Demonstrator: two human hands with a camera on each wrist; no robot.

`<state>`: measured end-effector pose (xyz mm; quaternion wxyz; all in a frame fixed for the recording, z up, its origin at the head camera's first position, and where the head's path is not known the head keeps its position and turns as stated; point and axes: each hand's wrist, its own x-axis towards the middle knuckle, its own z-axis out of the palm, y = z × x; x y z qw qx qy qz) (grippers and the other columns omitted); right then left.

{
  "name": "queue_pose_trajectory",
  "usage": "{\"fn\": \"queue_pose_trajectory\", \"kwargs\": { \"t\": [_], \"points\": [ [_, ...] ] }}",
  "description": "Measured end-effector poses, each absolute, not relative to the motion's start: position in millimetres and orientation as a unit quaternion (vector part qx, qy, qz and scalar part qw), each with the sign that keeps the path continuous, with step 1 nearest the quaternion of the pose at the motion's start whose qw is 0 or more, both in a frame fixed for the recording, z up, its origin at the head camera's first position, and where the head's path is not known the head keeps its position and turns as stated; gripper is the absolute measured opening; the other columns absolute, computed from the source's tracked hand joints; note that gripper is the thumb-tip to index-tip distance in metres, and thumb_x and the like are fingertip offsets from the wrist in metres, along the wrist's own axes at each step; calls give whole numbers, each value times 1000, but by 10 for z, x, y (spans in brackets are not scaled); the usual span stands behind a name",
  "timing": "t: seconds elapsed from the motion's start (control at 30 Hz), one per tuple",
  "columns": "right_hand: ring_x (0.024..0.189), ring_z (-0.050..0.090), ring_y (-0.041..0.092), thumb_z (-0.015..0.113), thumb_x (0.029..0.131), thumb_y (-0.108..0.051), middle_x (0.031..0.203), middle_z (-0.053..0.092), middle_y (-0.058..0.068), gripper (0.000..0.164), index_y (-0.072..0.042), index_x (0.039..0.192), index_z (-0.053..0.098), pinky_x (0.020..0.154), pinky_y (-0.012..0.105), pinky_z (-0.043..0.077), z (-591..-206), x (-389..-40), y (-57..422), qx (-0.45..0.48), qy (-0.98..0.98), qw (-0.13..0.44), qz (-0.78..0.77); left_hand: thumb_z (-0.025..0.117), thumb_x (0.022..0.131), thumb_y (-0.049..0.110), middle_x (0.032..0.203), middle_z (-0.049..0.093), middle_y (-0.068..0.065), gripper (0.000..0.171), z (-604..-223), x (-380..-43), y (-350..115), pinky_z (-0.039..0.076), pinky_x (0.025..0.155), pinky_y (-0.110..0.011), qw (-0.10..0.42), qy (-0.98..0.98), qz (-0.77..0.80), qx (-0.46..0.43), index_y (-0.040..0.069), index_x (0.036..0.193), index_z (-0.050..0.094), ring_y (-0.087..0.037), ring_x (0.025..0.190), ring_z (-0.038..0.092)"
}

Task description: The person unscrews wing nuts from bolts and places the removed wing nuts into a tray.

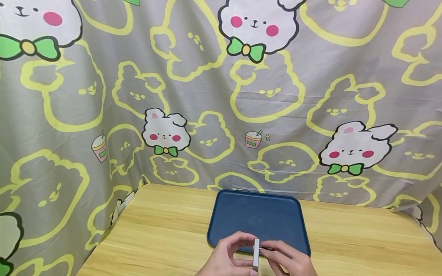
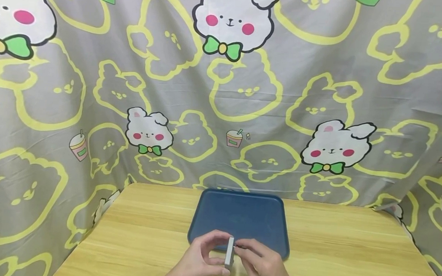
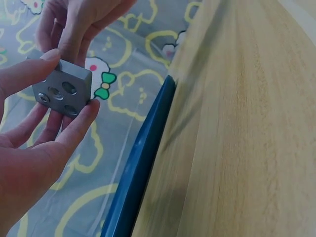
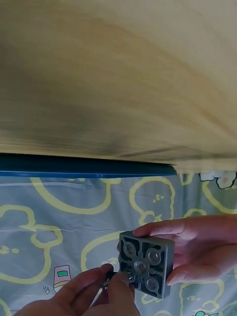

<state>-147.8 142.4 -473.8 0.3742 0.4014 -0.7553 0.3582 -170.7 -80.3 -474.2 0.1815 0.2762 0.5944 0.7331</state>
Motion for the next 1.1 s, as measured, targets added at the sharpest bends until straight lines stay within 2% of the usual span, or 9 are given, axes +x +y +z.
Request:
{"fn": "queue_pose_trajectory", "kwargs": {
  "t": [0.13, 0.23, 0.37, 0.47, 0.53, 0.6, 0.77, 0.9, 1.1],
  "points": [
    [84, 73, 21, 56, 107, -23, 106, 71, 9, 27, -7, 105, 77, 79, 13, 57, -4735, -1507, 1437, 423, -740, 390, 348, 82, 82, -5, 132, 58, -13, 59, -4743, -1705, -802, 60, 92, -42, 182, 596, 733, 271, -1, 135, 58, -27, 126, 56],
    [88, 73, 19, 65, 103, -22, 108, 72, 7, 16, -12, 106, 77, 82, 13, 57, -4712, -1476, 1433, 401, -754, 360, 375, 82, 82, -5, 132, 59, -14, 58, -4746, -1705, -808, 60, 92, -42, 180, 599, 734, 267, 0, 135, 58, -27, 126, 56],
    [93, 72, 13, 78, 93, -11, 108, 73, -3, 16, -22, 105, 77, 81, 16, 58, -4623, -1383, 1414, 294, -797, 275, 451, 82, 82, -6, 131, 59, -15, 57, -4747, -1710, -809, 60, 92, -42, 172, 601, 735, 264, 3, 134, 60, -27, 126, 56],
    [92, 72, 11, 77, 93, -10, 104, 74, -5, 17, -23, 104, 77, 76, 22, 61, -4538, -1345, 1408, 168, -813, 174, 529, 82, 80, -9, 131, 59, -15, 59, -4740, -1712, -802, 59, 94, -42, 164, 603, 733, 269, 3, 133, 60, -26, 127, 56],
    [91, 74, 13, 74, 96, -15, 104, 75, 0, 11, -17, 107, 77, 74, 27, 63, -4502, -1352, 1422, 100, -800, 100, 583, 82, 78, -11, 132, 58, -13, 61, -4732, -1710, -794, 59, 95, -41, 159, 607, 729, 274, 2, 133, 60, -24, 127, 56],
    [91, 75, 18, 72, 98, -20, 107, 74, 8, 21, -7, 113, 74, 75, 32, 64, -4493, -1381, 1457, 64, -778, 28, 624, 82, 77, -12, 132, 57, -12, 62, -4723, -1704, -787, 58, 95, -40, 157, 607, 727, 280, 0, 133, 59, -23, 127, 55],
    [92, 75, 30, 67, 101, -21, 110, 73, 21, 40, 12, 125, 64, 76, 43, 64, -4536, -1458, 1561, 76, -717, -95, 686, 81, 77, -14, 132, 55, -12, 62, -4715, -1688, -776, 57, 97, -40, 158, 606, 724, 290, -4, 133, 57, -23, 129, 54],
    [92, 76, 30, 67, 101, -19, 106, 74, 21, 39, 13, 123, 64, 76, 43, 65, -4559, -1479, 1589, 86, -687, -134, 709, 81, 78, -13, 133, 54, -15, 61, -4722, -1680, -771, 57, 98, -40, 157, 605, 720, 301, 0, 132, 58, -24, 130, 53],
    [90, 76, 29, 71, 98, -15, 103, 75, 21, 36, 14, 119, 64, 75, 39, 65, -4569, -1471, 1587, 91, -683, -134, 713, 82, 77, -13, 132, 55, -14, 61, -4731, -1674, -757, 57, 97, -39, 154, 606, 718, 306, 0, 132, 58, -24, 131, 53]
  ]
}}
